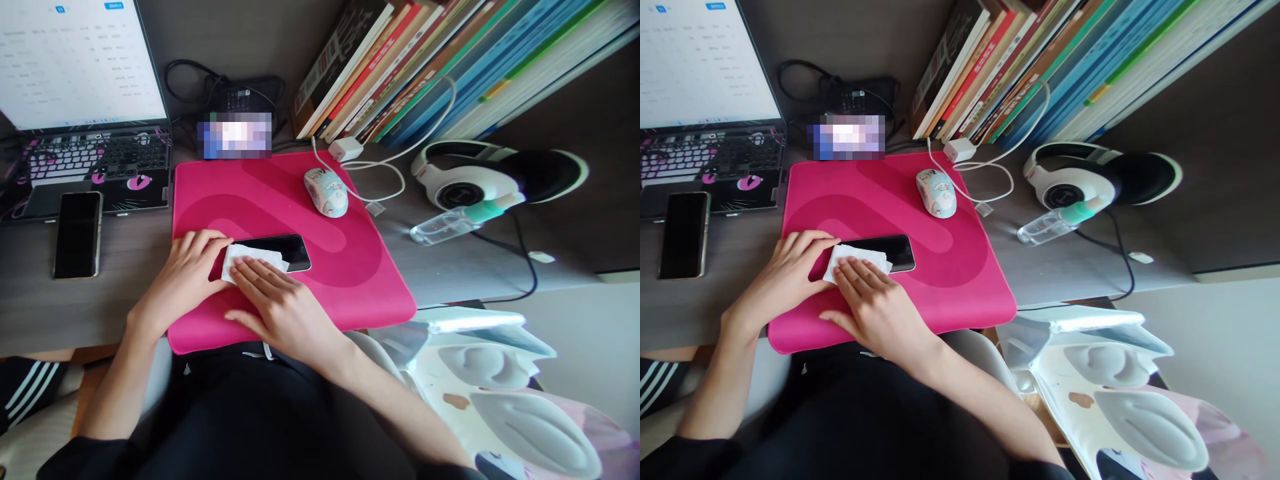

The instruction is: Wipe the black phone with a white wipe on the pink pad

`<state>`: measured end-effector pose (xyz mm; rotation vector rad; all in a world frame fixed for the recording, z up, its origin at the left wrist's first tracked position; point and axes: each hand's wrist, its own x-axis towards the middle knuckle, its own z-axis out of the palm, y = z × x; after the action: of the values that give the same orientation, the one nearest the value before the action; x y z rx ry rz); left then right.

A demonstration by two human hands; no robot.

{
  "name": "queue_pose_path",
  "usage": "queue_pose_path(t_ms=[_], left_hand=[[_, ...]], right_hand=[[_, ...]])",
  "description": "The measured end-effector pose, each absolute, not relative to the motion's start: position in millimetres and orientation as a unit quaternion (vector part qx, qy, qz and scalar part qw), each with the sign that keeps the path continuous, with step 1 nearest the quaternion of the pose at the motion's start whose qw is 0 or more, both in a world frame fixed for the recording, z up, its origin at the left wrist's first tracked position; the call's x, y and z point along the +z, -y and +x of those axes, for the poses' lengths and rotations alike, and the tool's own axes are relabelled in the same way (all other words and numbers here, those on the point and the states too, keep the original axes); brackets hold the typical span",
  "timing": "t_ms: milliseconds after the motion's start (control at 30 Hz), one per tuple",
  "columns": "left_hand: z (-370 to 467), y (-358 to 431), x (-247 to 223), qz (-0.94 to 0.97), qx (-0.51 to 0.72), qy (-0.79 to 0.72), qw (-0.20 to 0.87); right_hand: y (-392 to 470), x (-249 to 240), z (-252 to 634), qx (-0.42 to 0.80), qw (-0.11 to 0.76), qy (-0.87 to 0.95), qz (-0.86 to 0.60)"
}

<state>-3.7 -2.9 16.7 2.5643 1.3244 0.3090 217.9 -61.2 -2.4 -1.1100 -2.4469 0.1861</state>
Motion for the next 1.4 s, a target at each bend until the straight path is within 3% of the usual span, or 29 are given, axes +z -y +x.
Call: queue_pose_path(t_ms=[333, 867, 1400], left_hand=[[-4.2, 2.6, 17.0, 0.876, 0.093, -0.46, 0.112], [-3.8, 2.1, 18.6, 0.87, 0.105, -0.465, 0.127], [-3.8, 3.0, 16.7, 0.865, 0.095, -0.48, 0.114]], right_hand=[[27.6, -4.5, 202.5, 0.086, 0.241, 0.882, -0.396], [44.7, -0.6, 230.0, 0.11, 0.231, 0.9, -0.353], [62.2, -3.7, 281.8, -0.011, 0.226, 0.852, -0.472]])
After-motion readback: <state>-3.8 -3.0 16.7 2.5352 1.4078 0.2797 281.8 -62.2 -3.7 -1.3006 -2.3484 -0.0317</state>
